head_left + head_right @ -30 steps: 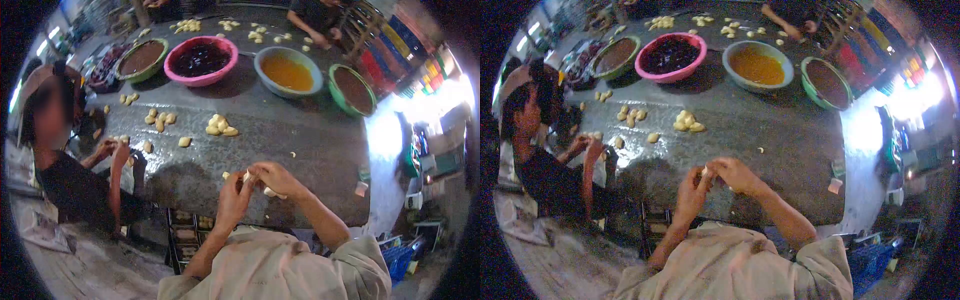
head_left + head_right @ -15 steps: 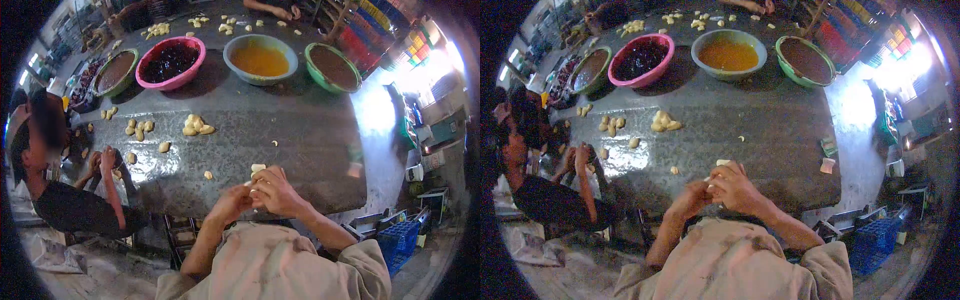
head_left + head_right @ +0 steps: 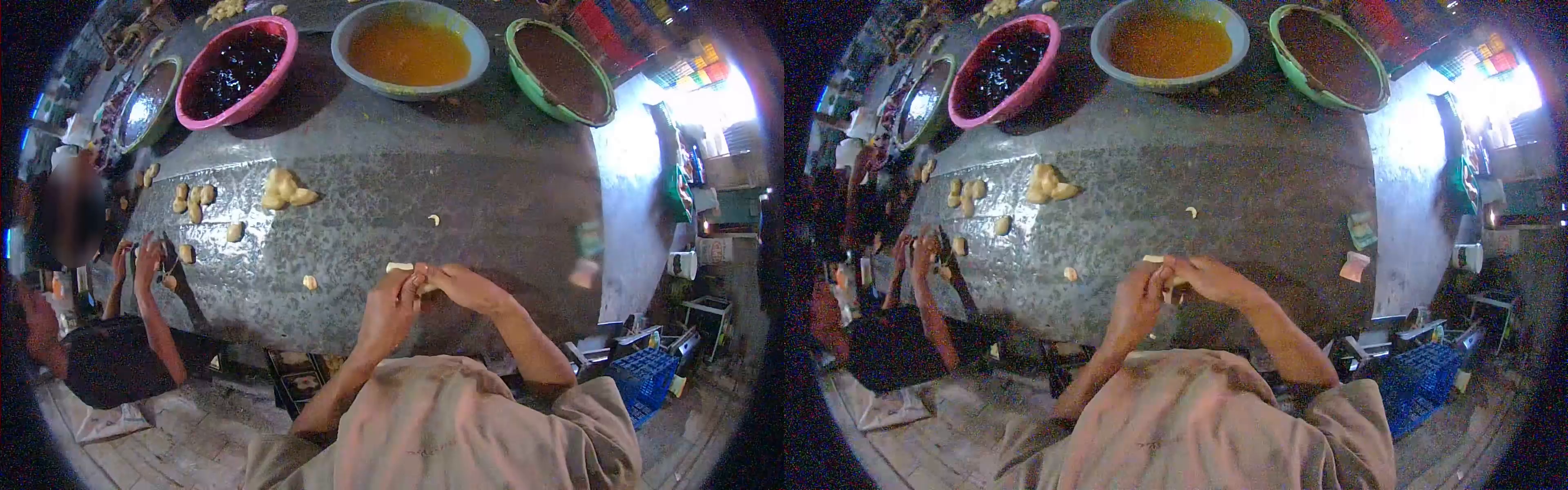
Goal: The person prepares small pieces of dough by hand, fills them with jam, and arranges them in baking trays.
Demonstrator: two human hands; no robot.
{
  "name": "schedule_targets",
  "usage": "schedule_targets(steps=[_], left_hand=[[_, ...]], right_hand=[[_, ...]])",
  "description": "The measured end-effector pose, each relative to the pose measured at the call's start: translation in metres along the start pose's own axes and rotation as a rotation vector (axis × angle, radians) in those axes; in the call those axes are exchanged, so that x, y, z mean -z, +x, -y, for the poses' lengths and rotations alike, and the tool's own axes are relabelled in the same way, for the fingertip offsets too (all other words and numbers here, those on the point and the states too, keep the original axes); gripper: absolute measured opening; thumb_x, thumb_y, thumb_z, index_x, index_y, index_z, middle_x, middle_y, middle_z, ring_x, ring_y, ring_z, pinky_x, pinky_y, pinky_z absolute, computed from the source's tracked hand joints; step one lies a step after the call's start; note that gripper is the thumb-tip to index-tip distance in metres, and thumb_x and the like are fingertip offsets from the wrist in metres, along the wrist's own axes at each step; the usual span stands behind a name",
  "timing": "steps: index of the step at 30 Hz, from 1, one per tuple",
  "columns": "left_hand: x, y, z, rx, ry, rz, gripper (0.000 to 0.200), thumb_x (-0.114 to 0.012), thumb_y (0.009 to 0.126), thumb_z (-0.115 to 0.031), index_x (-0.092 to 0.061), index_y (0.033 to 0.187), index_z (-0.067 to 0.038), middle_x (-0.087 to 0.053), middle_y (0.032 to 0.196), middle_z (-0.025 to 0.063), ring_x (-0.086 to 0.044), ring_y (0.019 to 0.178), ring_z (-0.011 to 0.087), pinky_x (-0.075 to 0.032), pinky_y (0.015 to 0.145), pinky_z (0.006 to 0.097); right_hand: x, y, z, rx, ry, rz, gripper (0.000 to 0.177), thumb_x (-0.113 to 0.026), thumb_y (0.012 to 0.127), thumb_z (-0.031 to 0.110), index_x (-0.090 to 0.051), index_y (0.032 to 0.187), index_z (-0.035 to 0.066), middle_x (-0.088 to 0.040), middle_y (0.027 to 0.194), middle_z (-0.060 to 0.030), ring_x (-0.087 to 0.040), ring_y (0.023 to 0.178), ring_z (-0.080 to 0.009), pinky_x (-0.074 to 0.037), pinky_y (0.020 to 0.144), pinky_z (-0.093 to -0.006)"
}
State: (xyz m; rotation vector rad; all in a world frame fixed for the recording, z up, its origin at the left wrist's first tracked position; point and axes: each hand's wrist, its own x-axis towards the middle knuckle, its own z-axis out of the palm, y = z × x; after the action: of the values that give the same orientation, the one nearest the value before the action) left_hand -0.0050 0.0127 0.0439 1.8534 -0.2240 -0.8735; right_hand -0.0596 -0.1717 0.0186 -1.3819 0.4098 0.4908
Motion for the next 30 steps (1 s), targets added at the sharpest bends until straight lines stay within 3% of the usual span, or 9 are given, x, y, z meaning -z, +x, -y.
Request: schedule_targets(steps=[2,4,7,14,16,21,23,26,30], left_hand=[[-0.006,0.013,0.006,-0.051,-0.017,-0.051,0.032,-0.059,0.107,-0.027,-0.072,0.113,0.002,-0.071,0.1,0.0129,-0.069,0.087,0.0181,-0.053,0.075,0.0351],[-0.009,0.023,0.01,0.077,-0.501,-0.037,0.025,-0.063,0.103,-0.015,-0.071,0.123,-0.002,-0.071,0.107,0.0072,-0.068,0.095,0.0179,-0.054,0.082,0.0327],[-0.006,0.021,0.006,0.107,-0.567,-0.107,0.029,-0.065,0.1,-0.018,-0.072,0.123,-0.002,-0.07,0.123,0.008,-0.065,0.11,0.0179,-0.05,0.098,0.0297],[0.045,-0.005,0.058,-0.017,-0.602,-0.244,0.028,-0.062,0.102,-0.013,-0.069,0.126,0.0,-0.071,0.121,0.0097,-0.066,0.107,0.017,-0.049,0.099,0.0307],[0.06,-0.021,0.073,-0.068,-0.786,-0.277,0.027,-0.062,0.102,-0.014,-0.07,0.123,0.002,-0.072,0.117,0.0102,-0.066,0.107,0.0178,-0.05,0.099,0.0316],[0.093,-0.064,0.076,-0.095,-0.767,-0.349,0.026,-0.059,0.104,-0.015,-0.068,0.122,0.002,-0.073,0.115,0.0105,-0.067,0.106,0.0181,-0.05,0.098,0.032],[0.102,-0.08,0.075,-0.122,-0.76,-0.361,0.026,-0.059,0.105,-0.015,-0.068,0.122,0.003,-0.073,0.114,0.0104,-0.067,0.105,0.0179,-0.051,0.097,0.0318],[0.114,-0.098,0.078,-0.149,-0.747,-0.364,0.025,-0.057,0.106,-0.013,-0.068,0.122,0.002,-0.073,0.11,0.009,-0.068,0.102,0.0172,-0.052,0.096,0.0323],[0.129,-0.119,0.085,-0.132,-0.752,-0.424,0.024,-0.057,0.105,-0.011,-0.068,0.122,0.002,-0.072,0.109,0.0087,-0.068,0.102,0.0173,-0.053,0.096,0.0331]], right_hand=[[0.003,0.003,-0.022,-0.016,0.107,-0.004,0.047,-0.06,0.105,0.037,-0.062,0.131,-0.002,-0.073,0.092,-0.0102,-0.069,0.084,-0.0182,-0.055,0.078,-0.0353],[-0.003,0.003,-0.034,0.245,-0.23,-0.254,0.039,-0.063,0.102,0.027,-0.062,0.13,0.001,-0.071,0.105,-0.013,-0.068,0.096,-0.0222,-0.051,0.088,-0.037],[-0.012,-0.009,-0.03,0.367,-0.651,-0.477,0.039,-0.069,0.093,0.017,-0.063,0.129,0.005,-0.066,0.12,-0.014,-0.061,0.113,-0.0288,-0.043,0.101,-0.0421],[-0.025,-0.014,-0.052,0.345,-0.666,-0.488,0.04,-0.072,0.086,0.01,-0.063,0.125,0.008,-0.062,0.126,-0.013,-0.055,0.121,-0.0326,-0.038,0.107,-0.0478],[-0.03,0.001,-0.039,0.493,-0.602,-0.755,0.039,-0.072,0.086,0.009,-0.064,0.124,0.007,-0.062,0.126,-0.013,-0.055,0.121,-0.0323,-0.039,0.106,-0.0483],[-0.058,0.113,0.018,0.604,-0.671,-0.552,0.044,-0.075,0.086,0.017,-0.062,0.127,0.007,-0.063,0.125,-0.0164,-0.061,0.116,-0.0354,-0.047,0.102,-0.0463],[-0.09,0.16,0.038,0.887,-1.015,-0.613,0.044,-0.073,0.087,0.02,-0.061,0.126,0.006,-0.066,0.117,-0.0178,-0.063,0.112,-0.0384,-0.052,0.096,-0.0466],[-0.119,0.23,0.043,0.995,-1.081,-0.547,0.042,-0.071,0.089,0.021,-0.06,0.125,0.005,-0.067,0.111,-0.0186,-0.064,0.109,-0.0409,-0.054,0.091,-0.0475],[-0.143,0.245,0.05,0.832,-1.023,-0.546,0.039,-0.069,0.091,0.02,-0.058,0.125,0.004,-0.067,0.11,-0.0212,-0.065,0.106,-0.0432,-0.054,0.089,-0.0489]])
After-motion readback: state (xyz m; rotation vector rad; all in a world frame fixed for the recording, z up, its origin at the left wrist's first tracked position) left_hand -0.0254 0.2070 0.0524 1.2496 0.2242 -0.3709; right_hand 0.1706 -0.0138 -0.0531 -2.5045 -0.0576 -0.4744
